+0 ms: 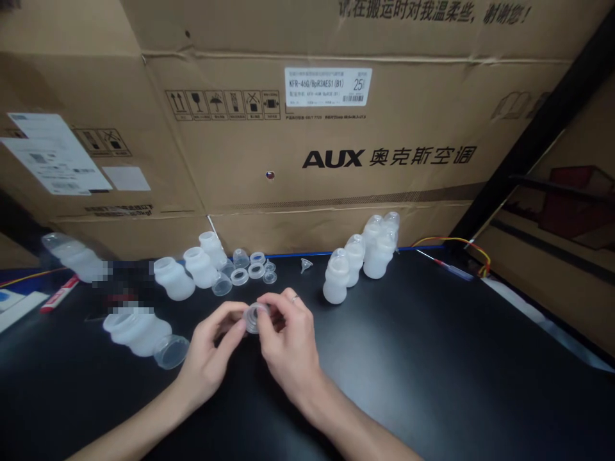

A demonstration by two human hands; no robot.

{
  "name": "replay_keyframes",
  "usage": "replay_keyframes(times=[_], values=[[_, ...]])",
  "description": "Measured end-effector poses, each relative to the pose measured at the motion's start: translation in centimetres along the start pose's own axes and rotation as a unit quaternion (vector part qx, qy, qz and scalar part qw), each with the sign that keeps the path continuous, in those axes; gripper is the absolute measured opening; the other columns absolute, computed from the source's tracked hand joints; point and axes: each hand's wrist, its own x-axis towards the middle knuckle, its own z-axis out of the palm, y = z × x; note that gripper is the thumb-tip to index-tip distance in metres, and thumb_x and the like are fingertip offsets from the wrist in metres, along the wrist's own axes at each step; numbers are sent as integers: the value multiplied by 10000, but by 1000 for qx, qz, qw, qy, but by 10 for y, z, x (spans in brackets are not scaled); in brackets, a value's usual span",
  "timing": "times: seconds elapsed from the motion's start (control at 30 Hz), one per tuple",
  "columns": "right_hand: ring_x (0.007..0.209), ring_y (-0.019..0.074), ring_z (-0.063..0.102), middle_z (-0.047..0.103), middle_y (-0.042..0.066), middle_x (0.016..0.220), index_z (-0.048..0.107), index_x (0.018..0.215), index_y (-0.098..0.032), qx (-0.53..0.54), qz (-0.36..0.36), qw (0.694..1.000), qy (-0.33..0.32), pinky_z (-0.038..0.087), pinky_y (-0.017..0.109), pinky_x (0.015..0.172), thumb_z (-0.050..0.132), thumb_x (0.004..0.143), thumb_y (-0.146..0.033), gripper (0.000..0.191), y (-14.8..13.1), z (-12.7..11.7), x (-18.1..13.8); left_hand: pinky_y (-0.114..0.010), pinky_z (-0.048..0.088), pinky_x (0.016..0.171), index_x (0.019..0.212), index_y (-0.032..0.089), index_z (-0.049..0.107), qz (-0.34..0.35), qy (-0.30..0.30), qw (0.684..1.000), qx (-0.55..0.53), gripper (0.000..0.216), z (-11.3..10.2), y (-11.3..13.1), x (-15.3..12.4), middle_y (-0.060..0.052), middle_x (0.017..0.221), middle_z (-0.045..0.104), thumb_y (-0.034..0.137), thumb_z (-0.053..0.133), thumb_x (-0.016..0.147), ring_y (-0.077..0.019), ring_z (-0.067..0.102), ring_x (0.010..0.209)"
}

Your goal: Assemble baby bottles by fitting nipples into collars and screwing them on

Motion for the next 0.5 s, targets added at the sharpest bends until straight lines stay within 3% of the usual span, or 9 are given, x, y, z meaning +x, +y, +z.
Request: replay_keyframes(times=[0.17, 0.33, 0.5], values=[[812, 156, 653, 579, 35, 961, 734, 1025, -244, 13, -26, 1000, -3, 599, 245, 661, 606, 970, -323, 160, -6, 9, -5, -235, 574, 615, 915, 220, 588, -54, 72, 994, -60, 200, 10, 0, -2, 13, 782, 707, 408, 627, 970, -155, 712, 690], [792, 164, 696, 671, 44, 996, 703, 1136, -237, 53, 16, 998, -10, 624, 260, 672, 627, 976, -364, 218, -5, 19, -9, -183, 539, 544, 871, 224, 582, -41, 113, 989, -81, 199, 10, -1, -2, 42, 714, 673, 388, 632, 973, -111, 644, 592], [710, 150, 686, 734, 36, 907, 689, 1024, -210, 90, 35, 995, -6, 582, 247, 642, 599, 1002, -386, 199, -5, 23, -10, -178, 503, 544, 872, 227, 592, 9, 114, 993, -39, 151, 10, 3, -2, 63, 656, 621, 321, 601, 989, -92, 595, 545]])
